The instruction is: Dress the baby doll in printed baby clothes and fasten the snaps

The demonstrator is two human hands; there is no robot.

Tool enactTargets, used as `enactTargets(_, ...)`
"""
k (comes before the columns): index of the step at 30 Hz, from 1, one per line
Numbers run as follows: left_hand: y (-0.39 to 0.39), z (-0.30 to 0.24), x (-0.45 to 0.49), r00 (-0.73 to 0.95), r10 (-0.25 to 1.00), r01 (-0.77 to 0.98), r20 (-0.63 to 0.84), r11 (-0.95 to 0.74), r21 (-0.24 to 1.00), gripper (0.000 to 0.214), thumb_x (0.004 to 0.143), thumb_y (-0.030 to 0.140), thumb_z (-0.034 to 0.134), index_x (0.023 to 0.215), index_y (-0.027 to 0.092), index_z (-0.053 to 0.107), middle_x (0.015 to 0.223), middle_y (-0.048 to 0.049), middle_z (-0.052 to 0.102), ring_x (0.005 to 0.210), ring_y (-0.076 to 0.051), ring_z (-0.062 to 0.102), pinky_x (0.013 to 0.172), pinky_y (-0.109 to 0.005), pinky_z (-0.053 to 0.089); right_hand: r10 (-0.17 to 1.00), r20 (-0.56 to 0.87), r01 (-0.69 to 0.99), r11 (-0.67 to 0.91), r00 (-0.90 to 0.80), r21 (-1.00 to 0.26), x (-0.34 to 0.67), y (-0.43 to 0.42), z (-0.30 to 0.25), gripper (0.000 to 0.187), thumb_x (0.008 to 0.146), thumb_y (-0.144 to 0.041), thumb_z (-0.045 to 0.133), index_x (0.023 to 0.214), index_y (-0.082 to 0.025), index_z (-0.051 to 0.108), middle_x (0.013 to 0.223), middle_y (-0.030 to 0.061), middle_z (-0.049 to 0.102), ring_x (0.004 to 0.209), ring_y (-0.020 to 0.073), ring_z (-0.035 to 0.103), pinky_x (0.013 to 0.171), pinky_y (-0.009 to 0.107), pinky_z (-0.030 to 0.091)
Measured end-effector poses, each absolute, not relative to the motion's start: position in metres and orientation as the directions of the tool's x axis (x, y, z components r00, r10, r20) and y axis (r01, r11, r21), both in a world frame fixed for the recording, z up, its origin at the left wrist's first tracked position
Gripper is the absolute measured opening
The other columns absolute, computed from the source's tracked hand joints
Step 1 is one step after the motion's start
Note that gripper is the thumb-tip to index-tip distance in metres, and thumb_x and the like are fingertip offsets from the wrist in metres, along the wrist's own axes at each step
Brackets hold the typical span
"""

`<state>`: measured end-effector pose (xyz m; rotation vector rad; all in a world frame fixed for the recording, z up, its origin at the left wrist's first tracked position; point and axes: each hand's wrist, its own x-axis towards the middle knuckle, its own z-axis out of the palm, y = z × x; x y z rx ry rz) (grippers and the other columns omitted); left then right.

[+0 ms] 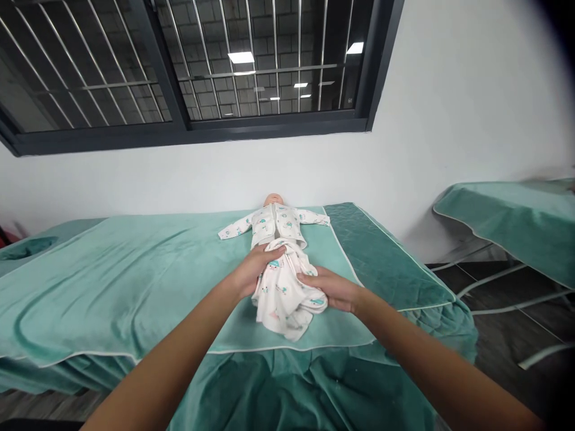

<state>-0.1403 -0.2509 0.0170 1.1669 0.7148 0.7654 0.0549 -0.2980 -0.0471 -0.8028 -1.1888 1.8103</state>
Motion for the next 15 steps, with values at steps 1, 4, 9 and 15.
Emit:
enactTargets(1, -0.248, 0.012, -0.14, 0.53, 0.837, -0.011, -0.135, 0.166, 0.986, 0.038, 0.081, 0.035, 0.066, 0.111, 0.012, 0.065, 0.103, -0.0157, 0.073, 0.089, -0.028, 0.07, 0.081, -0.039, 0.054, 0.913, -0.087, -0.208, -0.183, -0.4, -0.961, 0.055, -0.297, -0.058, 0.046, 0.085, -0.047, 0.066, 0.118, -0.014, 0.064, 0.108, 0.0109, 0.072, 0.094, 0.0228, 0.07, 0.09, 0.038, 0.053)
enactTargets(4, -0.232, 0.003, -0.136, 0.413, 0.897, 0.462, -0.158, -0.057, 0.885, 0.025, 0.082, 0.033, 0.058, 0.096, 0.014, 0.066, 0.099, -0.014, 0.072, 0.089, -0.028, 0.068, 0.077, -0.037, 0.051, 0.996, -0.039, 0.015, -0.038, -0.077, -0.999, 0.055, -0.284, -0.084, 0.045, 0.087, -0.051, 0.058, 0.113, -0.015, 0.064, 0.104, 0.0102, 0.073, 0.096, 0.0261, 0.068, 0.085, 0.041, 0.053)
enactTargets(9, -0.203, -0.002, -0.114, 0.397, 0.903, 0.691, -0.162, -0.179, 0.7, 0.011, 0.066, 0.022, 0.066, 0.06, 0.017, 0.058, 0.078, -0.0101, 0.068, 0.093, -0.03, 0.063, 0.077, -0.033, 0.044, 0.995, 0.011, 0.211, -0.011, 0.104, -0.977, 0.051, -0.254, -0.105, 0.025, 0.079, -0.037, 0.067, 0.096, -0.02, 0.068, 0.101, 0.0091, 0.073, 0.105, 0.0299, 0.064, 0.093, 0.042, 0.047)
enactTargets(15, -0.203, -0.003, -0.108, 0.489, 0.826, 0.696, -0.281, -0.175, 0.697, 0.008, 0.068, 0.024, 0.064, 0.07, 0.017, 0.065, 0.07, -0.0046, 0.067, 0.075, -0.024, 0.062, 0.065, -0.029, 0.042, 0.981, 0.124, 0.273, 0.08, 0.146, -0.959, 0.044, -0.25, -0.113, 0.034, 0.085, -0.041, 0.056, 0.11, -0.019, 0.065, 0.118, 0.0114, 0.068, 0.117, 0.0289, 0.059, 0.101, 0.041, 0.041)
